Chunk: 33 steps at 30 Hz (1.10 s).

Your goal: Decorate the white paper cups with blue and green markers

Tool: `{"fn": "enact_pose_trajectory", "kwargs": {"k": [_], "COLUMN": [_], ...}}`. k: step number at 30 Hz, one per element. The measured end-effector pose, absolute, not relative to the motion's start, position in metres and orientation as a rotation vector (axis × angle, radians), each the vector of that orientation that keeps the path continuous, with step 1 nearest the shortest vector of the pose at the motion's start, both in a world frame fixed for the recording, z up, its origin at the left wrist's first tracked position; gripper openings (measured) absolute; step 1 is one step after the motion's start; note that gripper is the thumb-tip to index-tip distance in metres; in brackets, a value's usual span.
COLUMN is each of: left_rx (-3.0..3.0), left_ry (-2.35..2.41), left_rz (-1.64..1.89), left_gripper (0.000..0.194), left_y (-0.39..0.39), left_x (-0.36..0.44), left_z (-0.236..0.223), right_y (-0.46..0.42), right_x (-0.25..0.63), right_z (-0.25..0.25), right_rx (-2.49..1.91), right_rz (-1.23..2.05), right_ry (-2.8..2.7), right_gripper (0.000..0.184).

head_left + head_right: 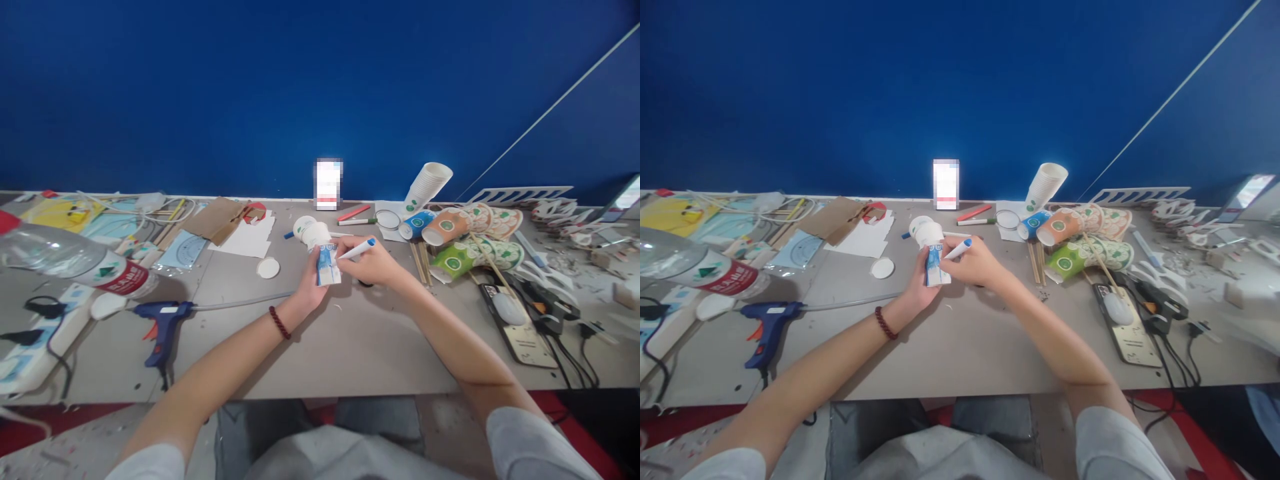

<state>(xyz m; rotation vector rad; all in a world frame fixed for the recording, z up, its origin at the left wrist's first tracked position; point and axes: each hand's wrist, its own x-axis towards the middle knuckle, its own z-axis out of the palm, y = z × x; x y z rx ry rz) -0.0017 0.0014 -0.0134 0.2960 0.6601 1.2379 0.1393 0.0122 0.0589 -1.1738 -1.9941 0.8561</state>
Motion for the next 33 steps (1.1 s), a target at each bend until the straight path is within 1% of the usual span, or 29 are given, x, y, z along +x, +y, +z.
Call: {"fn": "enact_pose_trajectory", "kwargs": {"k": [6,11,30,33], "left_rx": [0.274,0.305,0.318,0.304], "left_ry": [0.666,0.623,0.639,0.653], "left_rz": [1.243,1.243,1.254,1.24], "left_gripper": [0.026,0.027,0.033,0.031], "left_y": [0.0022,0.0016,0.0009,0.0013], "left_x": [-0.0009,-0.0014,0.0,-0.0009], "left_z": [-0.014,-0.0141,-0.0115,-0.011], "right_y": [0.0128,0.0115,0.0088,0.0085], "right_x": [0.1387,0.1391,0.1376,0.1359], "right_z": [0.0564,0.0584,0.0617,0.0616], "right_rx": [-1.171,-1.168,-1.161,-1.172], "right_rz": [0.856,0.857,0.88,0.881], "right_ry": [-1.915,-1.996,-2.006,-1.959], "right_gripper": [0.011,0.011,0.01,0.01]}}
